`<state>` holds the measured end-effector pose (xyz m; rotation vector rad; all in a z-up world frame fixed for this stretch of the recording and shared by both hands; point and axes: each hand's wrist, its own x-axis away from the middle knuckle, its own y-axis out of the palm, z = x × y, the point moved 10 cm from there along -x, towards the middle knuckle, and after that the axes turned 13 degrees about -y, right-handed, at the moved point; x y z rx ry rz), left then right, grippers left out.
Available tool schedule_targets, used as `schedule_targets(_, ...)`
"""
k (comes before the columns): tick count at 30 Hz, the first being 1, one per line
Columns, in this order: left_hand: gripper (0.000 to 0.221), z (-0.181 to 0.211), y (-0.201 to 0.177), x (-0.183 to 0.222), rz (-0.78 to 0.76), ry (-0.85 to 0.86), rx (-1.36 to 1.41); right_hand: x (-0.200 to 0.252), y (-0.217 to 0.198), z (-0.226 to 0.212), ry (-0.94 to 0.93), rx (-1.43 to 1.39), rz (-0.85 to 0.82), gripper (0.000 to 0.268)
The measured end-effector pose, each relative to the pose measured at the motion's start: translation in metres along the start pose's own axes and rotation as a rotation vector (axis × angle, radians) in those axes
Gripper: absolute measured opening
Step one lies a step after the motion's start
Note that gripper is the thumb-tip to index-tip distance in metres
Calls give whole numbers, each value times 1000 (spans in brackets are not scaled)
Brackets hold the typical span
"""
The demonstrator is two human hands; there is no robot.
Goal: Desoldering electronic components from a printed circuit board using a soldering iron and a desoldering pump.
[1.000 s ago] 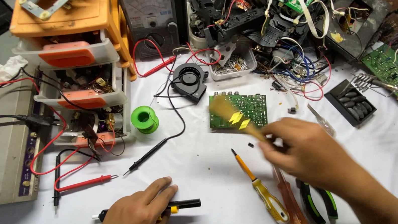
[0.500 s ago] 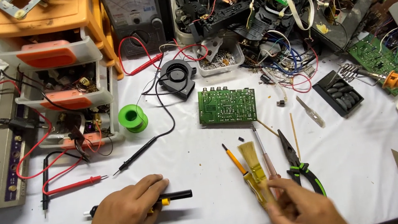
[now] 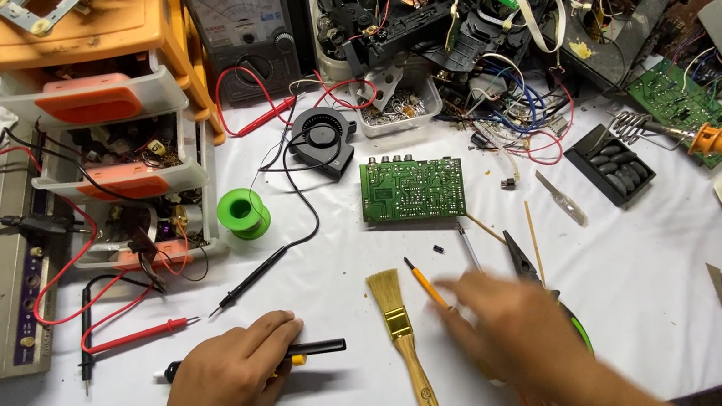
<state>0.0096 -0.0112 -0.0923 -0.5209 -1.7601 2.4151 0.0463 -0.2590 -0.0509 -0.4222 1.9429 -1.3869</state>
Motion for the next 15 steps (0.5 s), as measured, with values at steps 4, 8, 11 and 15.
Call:
schedule_targets(4, 46, 2, -4, 0, 40, 0, 10, -17, 11, 52, 175, 174, -185, 19)
schedule_targets(8, 50, 3, -2, 2, 48, 26, -6, -20, 44, 65, 182, 157, -377, 24)
schedule_targets(11, 50, 2, -1, 2, 39, 25, -5, -30, 39, 65, 157, 137, -356, 22)
schedule_targets(15, 48, 0, -1, 1, 44, 19, 2, -41, -4, 104, 355, 149, -227, 22)
